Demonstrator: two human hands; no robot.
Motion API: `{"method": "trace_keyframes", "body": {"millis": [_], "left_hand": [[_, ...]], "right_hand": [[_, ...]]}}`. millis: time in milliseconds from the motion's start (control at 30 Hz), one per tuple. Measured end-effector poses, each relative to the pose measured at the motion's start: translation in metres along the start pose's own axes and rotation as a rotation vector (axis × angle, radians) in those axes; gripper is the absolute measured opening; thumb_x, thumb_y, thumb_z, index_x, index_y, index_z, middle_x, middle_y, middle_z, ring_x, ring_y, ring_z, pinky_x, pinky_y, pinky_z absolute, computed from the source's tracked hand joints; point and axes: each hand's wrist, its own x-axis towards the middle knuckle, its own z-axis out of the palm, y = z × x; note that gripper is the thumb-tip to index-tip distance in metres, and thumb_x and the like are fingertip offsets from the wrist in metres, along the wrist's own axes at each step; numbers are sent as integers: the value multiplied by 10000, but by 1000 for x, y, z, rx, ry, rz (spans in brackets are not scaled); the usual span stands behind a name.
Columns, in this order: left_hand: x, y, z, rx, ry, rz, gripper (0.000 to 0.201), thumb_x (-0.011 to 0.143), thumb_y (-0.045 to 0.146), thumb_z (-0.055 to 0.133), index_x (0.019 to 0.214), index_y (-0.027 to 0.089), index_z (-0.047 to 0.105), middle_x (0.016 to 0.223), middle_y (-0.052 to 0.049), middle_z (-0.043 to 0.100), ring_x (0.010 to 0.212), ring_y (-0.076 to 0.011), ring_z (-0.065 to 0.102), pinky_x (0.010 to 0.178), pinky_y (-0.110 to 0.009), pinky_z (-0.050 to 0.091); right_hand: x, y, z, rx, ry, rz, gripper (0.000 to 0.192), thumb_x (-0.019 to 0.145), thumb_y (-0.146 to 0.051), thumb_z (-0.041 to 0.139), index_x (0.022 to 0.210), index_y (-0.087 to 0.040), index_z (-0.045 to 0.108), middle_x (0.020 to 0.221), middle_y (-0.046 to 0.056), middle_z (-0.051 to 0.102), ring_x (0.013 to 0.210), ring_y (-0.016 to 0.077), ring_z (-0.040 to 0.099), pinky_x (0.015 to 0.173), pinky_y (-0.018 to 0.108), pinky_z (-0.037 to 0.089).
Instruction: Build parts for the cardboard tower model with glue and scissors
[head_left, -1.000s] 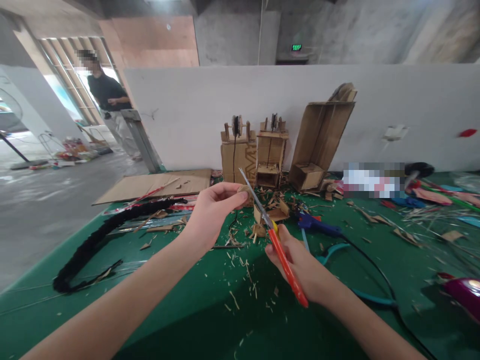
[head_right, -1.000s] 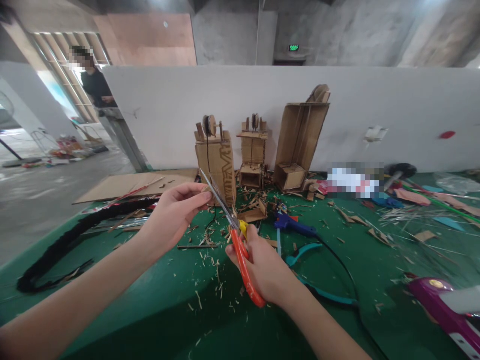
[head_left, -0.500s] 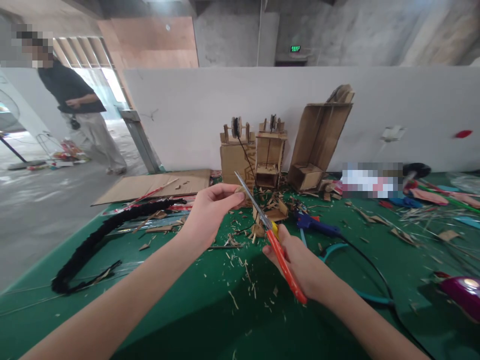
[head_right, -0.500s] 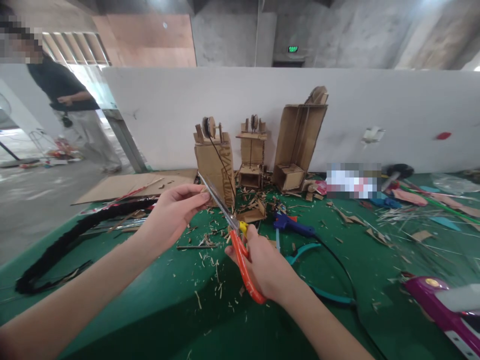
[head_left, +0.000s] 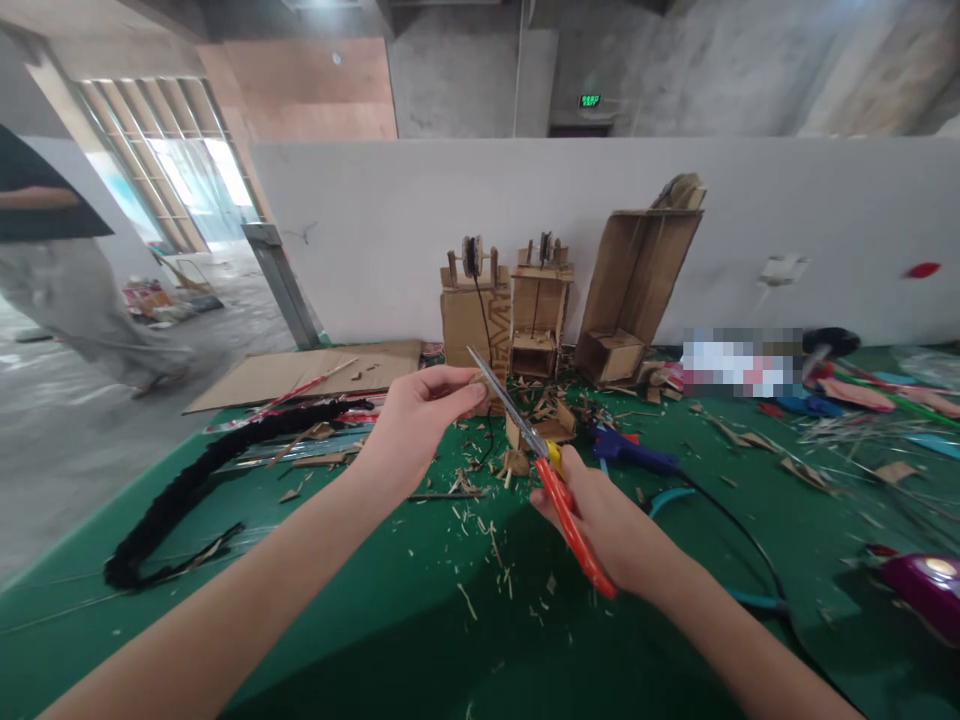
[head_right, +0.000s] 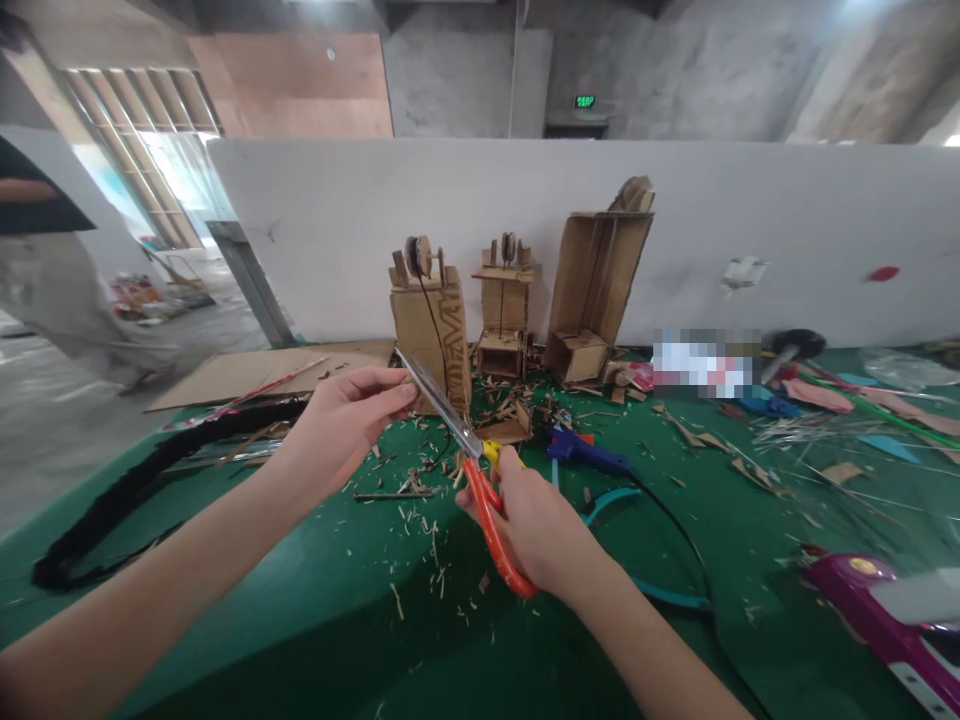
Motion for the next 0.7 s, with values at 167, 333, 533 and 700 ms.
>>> {"method": "trace_keyframes", "body": {"millis": [167, 333, 533, 700], "left_hand": [[0, -3, 1, 24, -9, 28, 139, 716, 231, 709, 836, 164, 724, 870, -63, 711, 833, -162, 626, 842, -327, 462], [-1, -3, 2, 68, -23, 39, 136, 732, 221, 690, 848, 159, 722, 892, -69, 715, 856, -168, 630, 877, -341, 460], [-1, 1, 3, 101, -7, 41, 130, 733, 207, 686, 846, 156, 724, 882, -70, 717, 836, -170, 631, 884, -361, 458], [-1, 1, 3, 99, 3, 38, 128, 723, 204, 694, 838, 159, 729, 882, -71, 721, 846, -172, 635, 862, -343, 462]], "right_hand": [[-1, 4, 2, -3, -4, -28, 313, 869, -509, 432, 800, -249, 273, 652, -20, 518, 535, 164, 478, 504, 284, 325], [1, 5, 2, -34, 5, -13, 314, 877, -522, 401, 795, -247, 273, 703, 14, 542, 578, 183, 502, 532, 301, 339], [1, 6, 5, -77, 5, -5, 335, 877, -538, 394, 773, -255, 248, 708, 29, 542, 627, 220, 528, 566, 332, 359], [0, 7, 5, -52, 21, -24, 327, 883, -526, 406, 773, -254, 261, 746, 51, 576, 678, 233, 565, 577, 328, 371]]}}
